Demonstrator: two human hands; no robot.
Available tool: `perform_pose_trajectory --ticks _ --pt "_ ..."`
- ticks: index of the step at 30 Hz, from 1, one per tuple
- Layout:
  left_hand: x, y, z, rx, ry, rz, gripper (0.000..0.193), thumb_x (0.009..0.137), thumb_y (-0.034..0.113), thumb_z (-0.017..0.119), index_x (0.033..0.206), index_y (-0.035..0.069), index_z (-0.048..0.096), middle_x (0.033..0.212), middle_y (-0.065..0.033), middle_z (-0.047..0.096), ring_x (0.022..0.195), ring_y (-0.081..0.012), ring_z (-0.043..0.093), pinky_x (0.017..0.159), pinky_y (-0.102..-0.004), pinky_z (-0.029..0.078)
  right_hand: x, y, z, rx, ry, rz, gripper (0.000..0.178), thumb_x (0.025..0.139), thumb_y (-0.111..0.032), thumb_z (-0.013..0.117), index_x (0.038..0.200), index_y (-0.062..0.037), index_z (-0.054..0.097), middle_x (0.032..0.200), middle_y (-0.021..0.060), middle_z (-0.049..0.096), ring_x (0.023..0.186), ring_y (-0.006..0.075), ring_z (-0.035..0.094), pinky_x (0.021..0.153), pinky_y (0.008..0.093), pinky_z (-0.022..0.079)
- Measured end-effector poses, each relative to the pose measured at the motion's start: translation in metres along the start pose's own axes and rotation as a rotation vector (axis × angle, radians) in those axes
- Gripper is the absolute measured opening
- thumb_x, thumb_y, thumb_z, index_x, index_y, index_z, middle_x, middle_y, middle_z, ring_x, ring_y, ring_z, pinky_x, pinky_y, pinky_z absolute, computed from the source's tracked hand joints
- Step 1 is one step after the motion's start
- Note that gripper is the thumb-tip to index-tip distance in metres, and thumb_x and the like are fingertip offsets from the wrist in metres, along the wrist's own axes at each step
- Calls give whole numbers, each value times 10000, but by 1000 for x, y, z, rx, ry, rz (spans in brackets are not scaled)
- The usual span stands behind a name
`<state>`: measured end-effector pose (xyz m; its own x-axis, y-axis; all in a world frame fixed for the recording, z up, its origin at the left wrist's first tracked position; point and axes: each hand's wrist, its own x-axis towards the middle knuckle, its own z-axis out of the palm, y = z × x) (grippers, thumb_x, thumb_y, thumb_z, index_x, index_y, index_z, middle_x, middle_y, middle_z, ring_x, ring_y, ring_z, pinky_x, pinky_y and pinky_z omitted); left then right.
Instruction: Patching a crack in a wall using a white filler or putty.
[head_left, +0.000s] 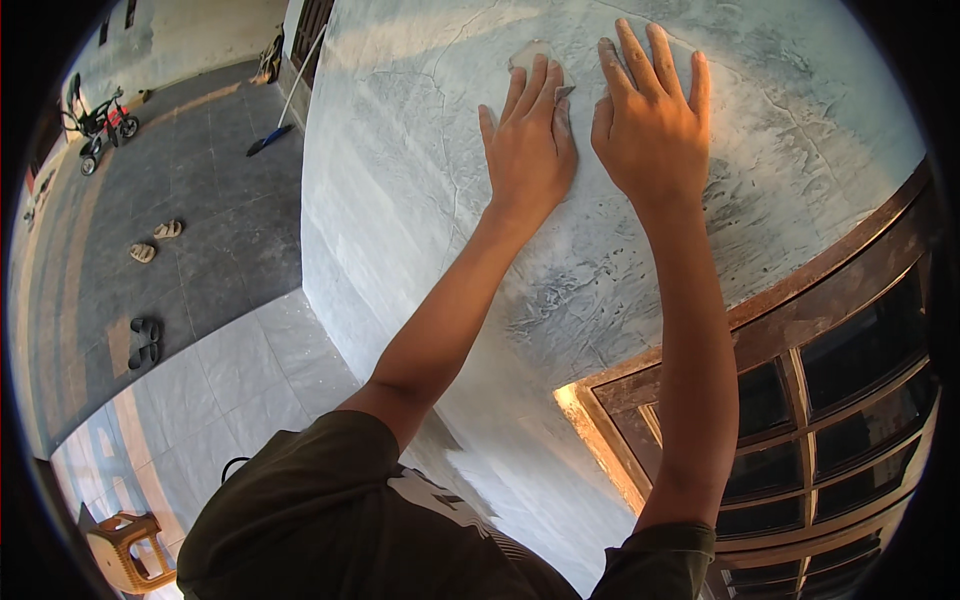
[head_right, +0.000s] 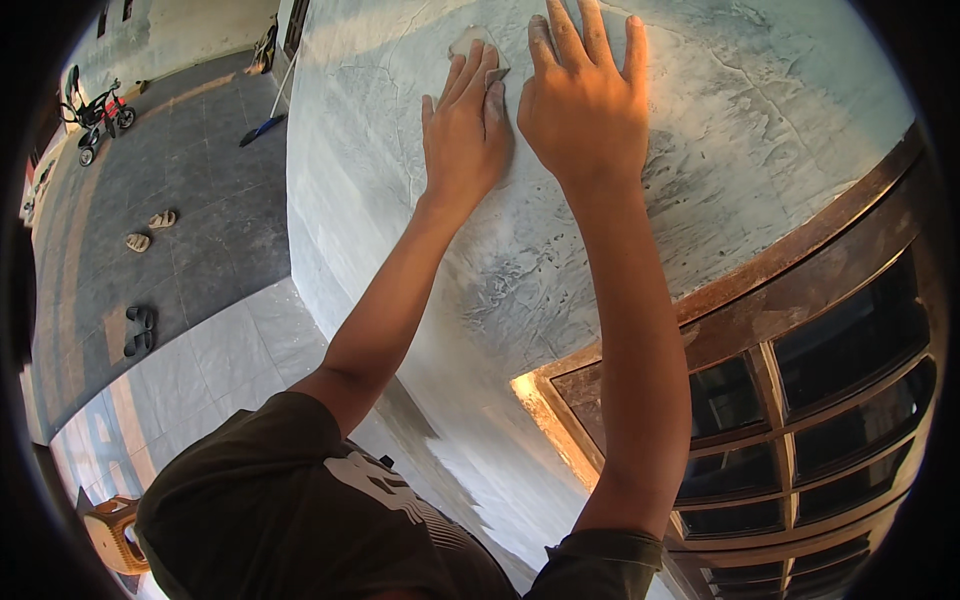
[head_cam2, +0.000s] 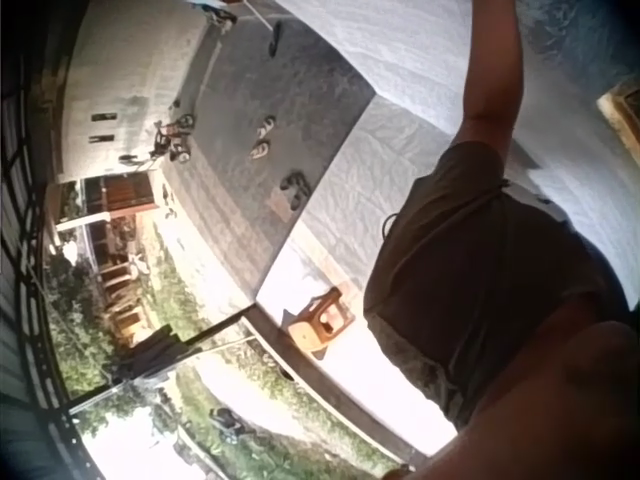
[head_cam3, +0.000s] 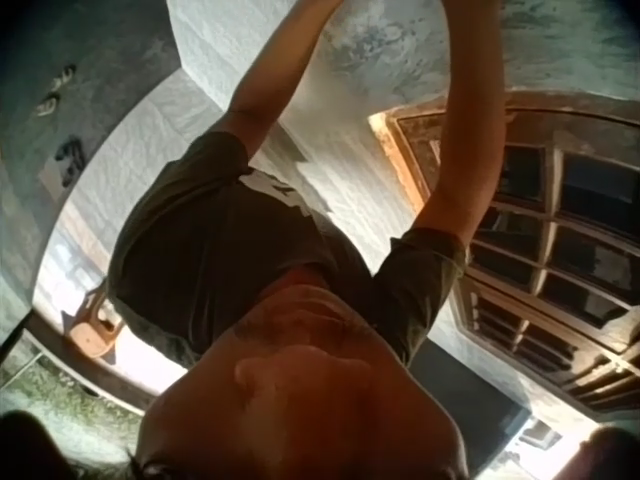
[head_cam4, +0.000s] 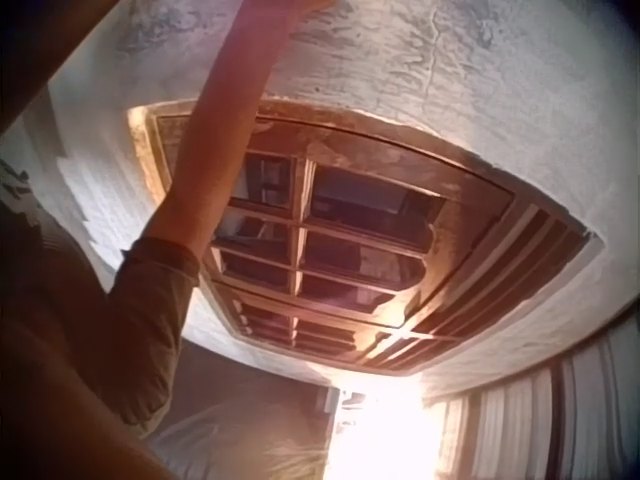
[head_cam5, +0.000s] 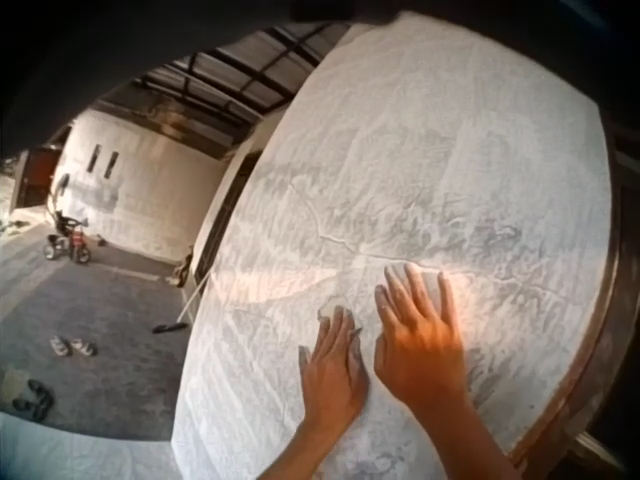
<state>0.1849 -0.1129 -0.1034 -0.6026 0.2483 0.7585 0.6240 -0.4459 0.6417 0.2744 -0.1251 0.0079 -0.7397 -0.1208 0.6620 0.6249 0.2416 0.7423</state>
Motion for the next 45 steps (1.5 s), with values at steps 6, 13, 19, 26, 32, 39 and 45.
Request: perform_pose_trajectory --ticks 6,13,19,26,32,39,45 --pt "1 -3 3 -20 54 21 430 1056 191 469 1462 86 566 1553 -117 518 1479 -373 412 1149 -715 262 -1 1 0 -10 -13 1 412 887 -160 600 1286 -144 704 1482 -2 586 1418 219 495 1207 547 314" --pt "35 -1 -2 -22 24 8 429 1059 215 470 1456 91 574 1571 -106 500 1481 -362 415 1161 -702 252 1 1 -1 15 3 14 413 883 -150 604 1284 -146 705 1481 -10 587 1422 210 489 1206 545 317" --pt "-13 7 -3 7 -27 41 432 1066 219 464 1471 106 562 1579 -99 490 1486 -347 412 1163 -702 249 -3 0 1 21 -18 38 409 888 -145 599 1284 -148 705 1479 -14 588 1427 206 482 1208 541 318" --pt "28 -1 4 -22 62 37 435 1055 188 474 1468 77 558 1576 -115 492 1485 -364 408 1163 -692 264 2 -2 -2 25 -21 44 402 889 -145 601 1275 -149 712 1474 -19 594 1421 200 491 1212 532 318" --pt "-2 7 -8 18 -63 71 441 1031 141 516 1462 62 555 1566 -136 498 1481 -368 414 1146 -727 252 -1 1 -1 28 -19 42 405 875 -133 609 1264 -152 720 1471 -28 598 1426 193 488 1211 534 321" --pt "-13 11 -8 -41 -39 19 455 1057 195 468 1489 68 531 1589 -138 468 1490 -399 386 1141 -723 263 -1 -1 -3 48 -6 52 400 871 -104 595 1247 -146 723 1462 -32 605 1414 194 503 1213 530 322" --pt "39 -15 -9 -22 0 -13 443 1030 157 523 1462 63 554 1580 -116 484 1489 -359 403 1139 -726 273 4 -2 -6 44 -20 45 384 880 -107 596 1241 -135 723 1458 -29 610 1411 198 508 1215 529 318"
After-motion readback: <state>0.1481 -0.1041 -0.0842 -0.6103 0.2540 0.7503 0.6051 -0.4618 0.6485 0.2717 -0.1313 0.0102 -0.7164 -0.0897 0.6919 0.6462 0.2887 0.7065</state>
